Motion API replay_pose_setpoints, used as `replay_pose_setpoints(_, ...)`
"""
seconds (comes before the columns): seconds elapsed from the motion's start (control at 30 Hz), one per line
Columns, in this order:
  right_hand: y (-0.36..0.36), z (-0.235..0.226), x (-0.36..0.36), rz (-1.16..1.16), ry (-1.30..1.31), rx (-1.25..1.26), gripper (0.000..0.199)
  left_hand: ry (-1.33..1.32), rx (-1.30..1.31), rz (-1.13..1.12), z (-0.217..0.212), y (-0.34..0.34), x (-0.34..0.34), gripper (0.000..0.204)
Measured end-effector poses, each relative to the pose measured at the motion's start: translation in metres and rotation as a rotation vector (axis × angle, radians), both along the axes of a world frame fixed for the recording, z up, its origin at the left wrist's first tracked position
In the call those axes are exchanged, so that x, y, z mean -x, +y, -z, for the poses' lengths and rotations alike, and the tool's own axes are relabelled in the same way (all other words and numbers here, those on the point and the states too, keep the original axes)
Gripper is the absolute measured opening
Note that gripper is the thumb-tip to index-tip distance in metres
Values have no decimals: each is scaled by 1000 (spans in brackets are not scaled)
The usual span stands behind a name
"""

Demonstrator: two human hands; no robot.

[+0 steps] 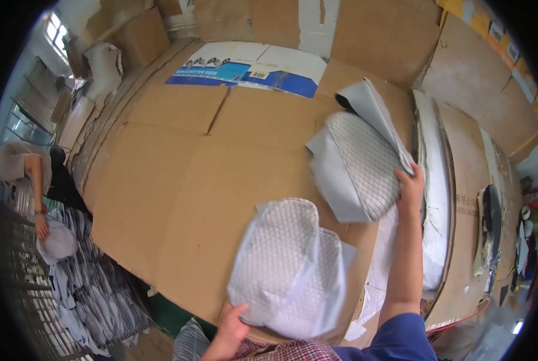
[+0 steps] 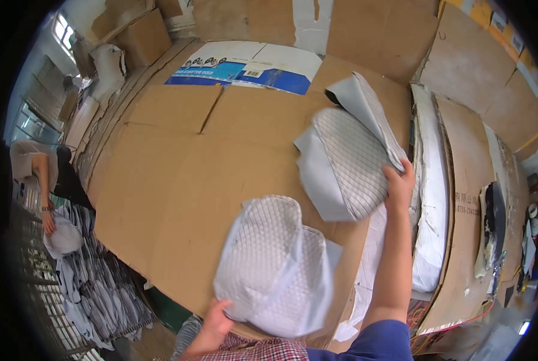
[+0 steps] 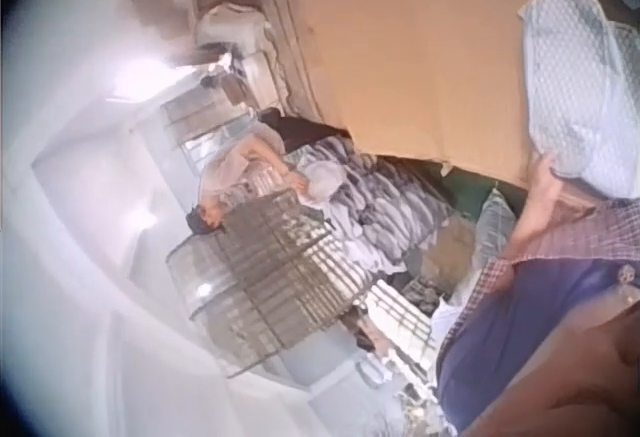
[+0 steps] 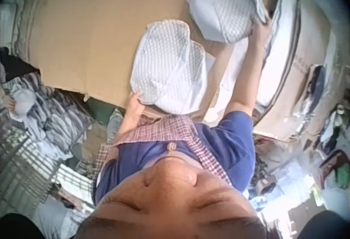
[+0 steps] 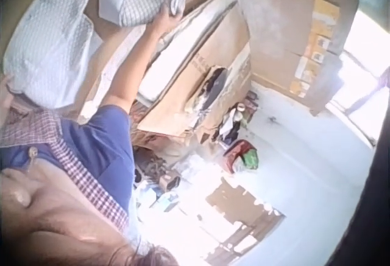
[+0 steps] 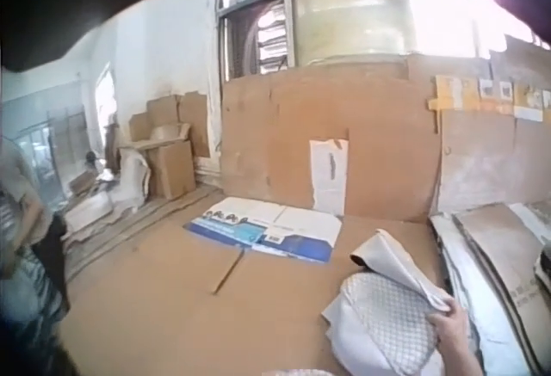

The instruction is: Moving industrial racks and sorting bicycle seat covers in a workshop.

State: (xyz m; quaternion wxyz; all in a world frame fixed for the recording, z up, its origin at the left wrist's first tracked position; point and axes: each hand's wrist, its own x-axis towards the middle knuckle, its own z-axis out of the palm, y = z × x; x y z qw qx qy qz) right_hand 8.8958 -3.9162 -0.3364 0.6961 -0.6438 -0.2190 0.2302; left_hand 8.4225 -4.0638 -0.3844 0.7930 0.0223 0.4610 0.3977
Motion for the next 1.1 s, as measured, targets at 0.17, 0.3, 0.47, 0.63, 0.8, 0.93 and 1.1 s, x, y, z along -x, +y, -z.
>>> replay_pose_setpoints(0.17,-121,-15,57,34,-167,83,47,175,-61,-250,-13,10,71,44)
replay_pose_setpoints(0.3,-212,22,43,124,-362,85,42,136,27,-166,38,-5,19,59)
replay_pose_setpoints(0.47,-205,-56,192,24,-230,118,48,587,-81,-318,-1,3,19,45)
replay_pose_setpoints(0.63,-186,-152,307,-140,-449,300,34,137,-206,-476,-48,-23,149,38)
replay_pose_setpoints(0.8,-167,-151,397,-472,-342,48,26,141,-248,-619,-57,-77,277,37)
replay_pose_setpoints(0.93,-154,-151,505,-748,-250,-194,27,85,-161,-778,-53,-122,374,34)
replay_pose_setpoints(1.1,-144,-141,624,-922,63,-30,30,131,-155,-1106,-47,-173,490,34)
